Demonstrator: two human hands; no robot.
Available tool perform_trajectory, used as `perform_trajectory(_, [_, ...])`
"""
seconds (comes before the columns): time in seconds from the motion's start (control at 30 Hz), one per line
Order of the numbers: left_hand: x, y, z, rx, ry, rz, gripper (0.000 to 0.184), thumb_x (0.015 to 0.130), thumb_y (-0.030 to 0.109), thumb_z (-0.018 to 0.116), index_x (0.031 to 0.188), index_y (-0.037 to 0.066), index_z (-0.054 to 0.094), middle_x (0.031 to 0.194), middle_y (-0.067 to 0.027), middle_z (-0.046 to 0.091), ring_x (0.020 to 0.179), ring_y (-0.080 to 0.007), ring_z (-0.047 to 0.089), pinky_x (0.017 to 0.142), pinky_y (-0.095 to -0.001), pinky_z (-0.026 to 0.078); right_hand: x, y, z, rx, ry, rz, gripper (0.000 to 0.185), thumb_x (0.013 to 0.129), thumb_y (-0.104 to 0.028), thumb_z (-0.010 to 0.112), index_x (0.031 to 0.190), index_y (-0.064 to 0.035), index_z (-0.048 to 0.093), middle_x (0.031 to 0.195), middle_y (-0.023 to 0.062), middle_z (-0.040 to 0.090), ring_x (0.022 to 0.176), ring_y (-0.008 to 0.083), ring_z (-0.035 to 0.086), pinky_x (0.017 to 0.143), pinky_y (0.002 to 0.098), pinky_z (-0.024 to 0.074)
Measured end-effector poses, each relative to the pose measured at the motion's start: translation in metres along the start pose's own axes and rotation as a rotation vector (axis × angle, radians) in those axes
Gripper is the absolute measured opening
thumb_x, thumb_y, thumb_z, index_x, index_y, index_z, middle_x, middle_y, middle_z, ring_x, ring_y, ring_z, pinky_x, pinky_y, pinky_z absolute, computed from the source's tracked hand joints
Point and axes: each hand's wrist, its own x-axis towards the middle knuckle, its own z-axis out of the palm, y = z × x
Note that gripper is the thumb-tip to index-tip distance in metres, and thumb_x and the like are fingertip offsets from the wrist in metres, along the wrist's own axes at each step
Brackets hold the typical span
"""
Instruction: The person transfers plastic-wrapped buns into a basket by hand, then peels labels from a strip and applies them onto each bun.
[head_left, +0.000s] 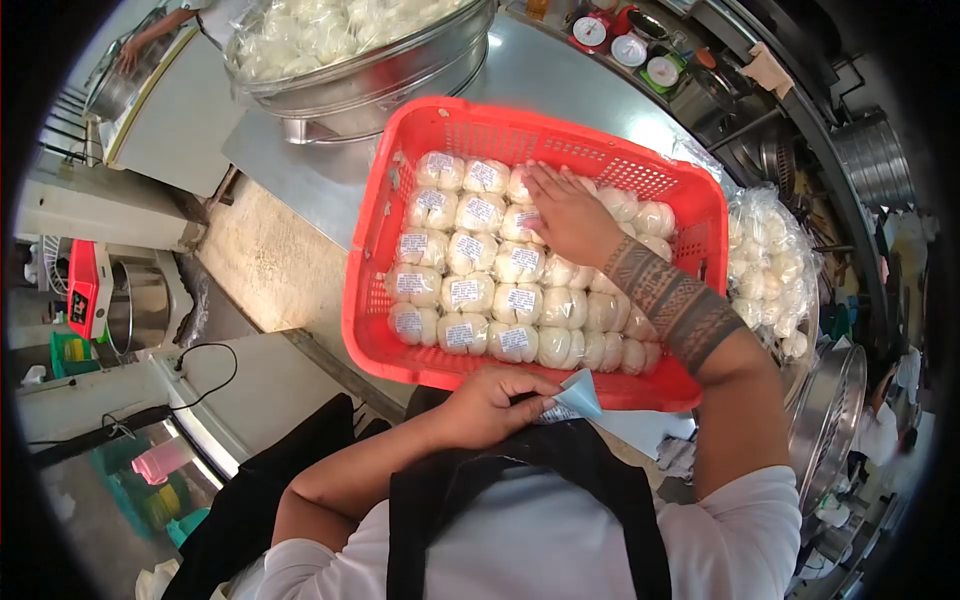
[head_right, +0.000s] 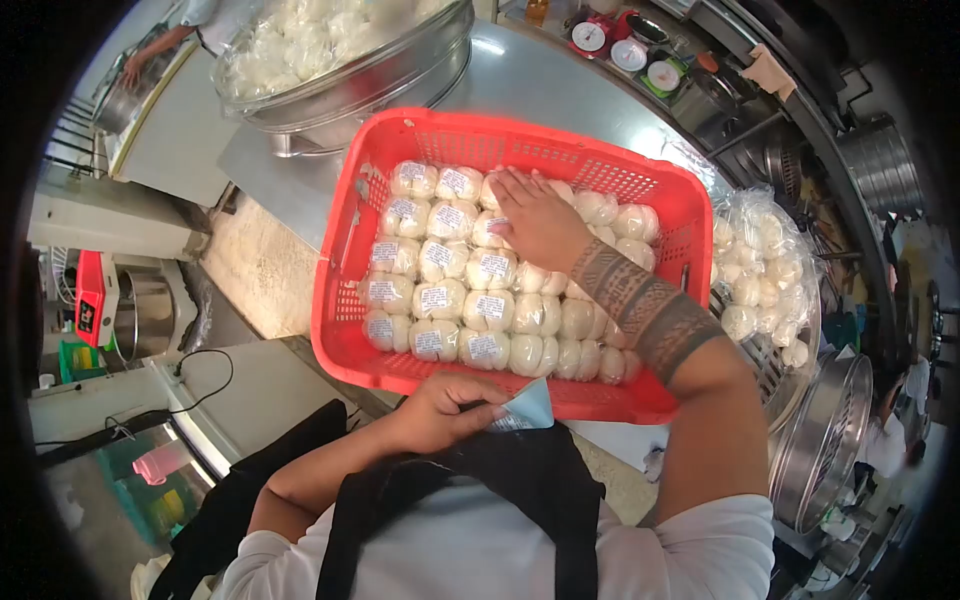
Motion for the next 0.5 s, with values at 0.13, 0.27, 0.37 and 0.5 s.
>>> perform_trajectory(0.13, [0.003,-0.004,0.0,0.038,0.0,0.008,0.017,0.102,0.007,0.068,0.117,0.002,0.074,0.104,-0.0046,0.077,0.094,-0.0079,0.067,0.087,-0.0259,0.053,0.012,-0.005,0.014,0.023,-0.047,0.089,0.075,0.107,-0.048,0.047,0.159,0.0051,0.032,0.165,0.0239,0.035,0.155,0.0362,0.033,0.128,0.0525,0.0233])
perform_trajectory(0.27, [0.003,-0.002,0.002,-0.015,0.02,0.02,0.015,0.103,0.007,0.067,0.116,0.0,0.072,0.099,-0.0018,0.074,0.092,-0.0066,0.064,0.085,-0.0257,0.052,-0.011,-0.005,0.01,-0.013,-0.07,0.223,0.072,0.107,-0.048,0.048,0.156,0.0051,0.039,0.161,0.0228,0.043,0.153,0.0365,0.035,0.126,0.0536,0.0258])
perform_trajectory(0.37, [0.003,-0.005,0.004,-0.089,0.06,0.021,0.013,0.104,0.007,0.066,0.114,-0.001,0.071,0.096,-0.0001,0.071,0.09,-0.0053,0.061,0.082,-0.0246,0.052,-0.038,-0.004,-0.036,0.053,-0.159,0.337,0.059,0.107,-0.041,0.053,0.147,0.0027,0.052,0.151,0.0224,0.055,0.145,0.0344,0.047,0.123,0.0525,0.0307])
perform_trajectory(0.5, [0.008,0.001,0.015,-0.126,0.143,0.022,0.011,0.106,0.006,0.063,0.112,-0.001,0.068,0.098,-0.0009,0.071,0.092,-0.0053,0.062,0.082,-0.0235,0.051,-0.083,-0.025,-0.122,0.831,-0.091,0.57,0.044,0.105,-0.03,0.064,0.136,0.0013,0.063,0.139,0.0177,0.065,0.126,0.0235,0.062,0.113,0.0436,0.0441])
